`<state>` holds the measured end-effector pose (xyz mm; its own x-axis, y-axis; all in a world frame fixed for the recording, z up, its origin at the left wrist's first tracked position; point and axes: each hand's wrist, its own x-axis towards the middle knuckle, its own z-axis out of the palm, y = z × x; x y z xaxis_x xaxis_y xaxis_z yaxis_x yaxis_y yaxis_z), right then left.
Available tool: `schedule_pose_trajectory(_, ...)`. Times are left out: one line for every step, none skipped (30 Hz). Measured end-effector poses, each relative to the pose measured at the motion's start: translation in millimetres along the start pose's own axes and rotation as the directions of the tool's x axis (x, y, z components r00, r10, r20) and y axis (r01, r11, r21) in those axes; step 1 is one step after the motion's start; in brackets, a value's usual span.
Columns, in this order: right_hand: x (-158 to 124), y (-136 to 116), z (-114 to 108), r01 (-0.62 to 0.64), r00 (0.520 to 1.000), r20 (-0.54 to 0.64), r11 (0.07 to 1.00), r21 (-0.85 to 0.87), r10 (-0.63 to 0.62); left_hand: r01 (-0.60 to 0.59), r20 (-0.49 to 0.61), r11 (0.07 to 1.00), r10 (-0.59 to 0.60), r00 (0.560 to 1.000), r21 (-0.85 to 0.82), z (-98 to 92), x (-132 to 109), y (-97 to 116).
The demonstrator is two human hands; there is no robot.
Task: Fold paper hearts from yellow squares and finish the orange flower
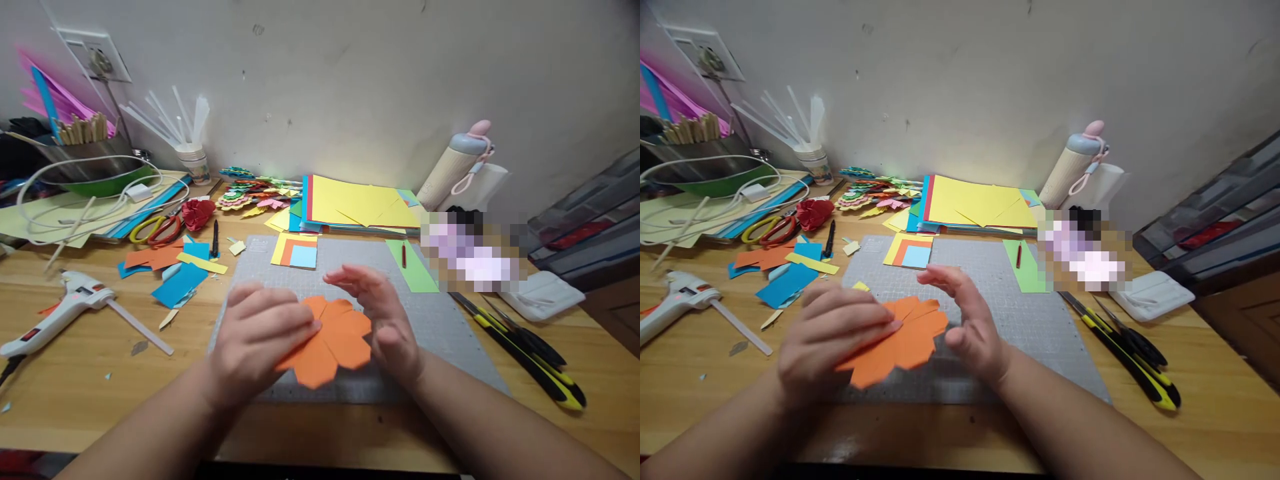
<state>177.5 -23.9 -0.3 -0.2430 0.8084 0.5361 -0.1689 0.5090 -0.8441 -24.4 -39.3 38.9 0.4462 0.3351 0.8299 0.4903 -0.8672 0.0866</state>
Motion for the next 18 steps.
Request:
schedule_pose_trajectory(1, -2, 0, -0.065, 0.995, -0.068, 0.996, 0.063, 0.069, -0.061, -0.014, 0.997, 0.062, 0.998, 0.056, -3.1, -1, 3)
schedule_pose_trajectory(2, -3, 0, -0.154, 0.980, -0.110, 0.980, 0.124, 0.168, -0.100, 0.004, 0.989, 0.100, 0.995, 0.107, -5.8, -2, 7)
schedule_pose_trajectory(4, -4, 0, -0.270, 0.950, -0.109, 0.945, 0.183, 0.293, -0.139, 0.024, 0.981, 0.137, 0.990, 0.134, -7.9, -4, 10)
schedule_pose_trajectory(6, -5, -1, -0.407, 0.902, -0.049, 0.882, 0.238, 0.430, -0.162, 0.029, 0.976, 0.160, 0.987, 0.148, -9.6, -5, 12)
schedule_pose_trajectory(7, -6, -3, -0.545, 0.832, 0.065, 0.790, 0.281, 0.551, -0.177, 0.042, 0.972, 0.173, 0.984, 0.152, -10.9, -6, 15)
schedule_pose_trajectory(8, -6, -5, -0.665, 0.746, 0.213, 0.683, 0.304, 0.632, -0.166, 0.057, 0.974, 0.159, 0.986, 0.153, -12.0, -7, 17)
schedule_pose_trajectory(9, -7, -7, -0.754, 0.657, 0.364, 0.580, 0.308, 0.661, -0.139, 0.074, 0.978, 0.129, 0.989, 0.152, -12.8, -7, 19)
schedule_pose_trajectory(9, -7, -8, -0.810, 0.584, 0.486, 0.502, 0.304, 0.649, -0.115, 0.096, 0.982, 0.102, 0.990, 0.150, -13.6, -7, 20)
schedule_pose_trajectory(8, -8, -10, -0.841, 0.536, 0.568, 0.453, 0.297, 0.624, -0.092, 0.111, 0.984, 0.076, 0.991, 0.149, -14.3, -7, 20)
schedule_pose_trajectory(7, -8, -11, -0.858, 0.505, 0.618, 0.426, 0.287, 0.602, -0.090, 0.129, 0.985, 0.072, 0.989, 0.146, -15.1, -7, 20)
schedule_pose_trajectory(6, -9, -11, -0.869, 0.484, 0.640, 0.411, 0.275, 0.597, -0.102, 0.133, 0.984, 0.082, 0.988, 0.146, -15.7, -6, 19)
schedule_pose_trajectory(5, -10, -11, -0.879, 0.466, 0.644, 0.399, 0.259, 0.607, -0.139, 0.139, 0.980, 0.119, 0.983, 0.142, -16.1, -6, 18)
schedule_pose_trajectory(4, -11, -10, -0.888, 0.450, 0.639, 0.392, 0.242, 0.624, -0.176, 0.155, 0.974, 0.153, 0.976, 0.144, -16.3, -6, 17)
schedule_pose_trajectory(3, -13, -9, -0.893, 0.439, 0.629, 0.388, 0.228, 0.641, -0.194, 0.151, 0.969, 0.171, 0.974, 0.151, -15.9, -7, 15)
schedule_pose_trajectory(3, -14, -8, -0.896, 0.435, 0.619, 0.385, 0.222, 0.654, -0.221, 0.165, 0.963, 0.195, 0.967, 0.153, -15.1, -8, 14)
schedule_pose_trajectory(3, -15, -6, -0.893, 0.443, 0.601, 0.388, 0.229, 0.666, -0.228, 0.148, 0.961, 0.205, 0.967, 0.157, -13.7, -10, 13)
schedule_pose_trajectory(2, -16, -5, -0.887, 0.458, 0.575, 0.394, 0.243, 0.678, -0.229, 0.106, 0.961, 0.215, 0.971, 0.156, -11.9, -13, 13)
schedule_pose_trajectory(2, -17, -3, -0.879, 0.476, 0.547, 0.400, 0.260, 0.689, -0.214, 0.080, 0.966, 0.204, 0.976, 0.148, -9.8, -15, 14)
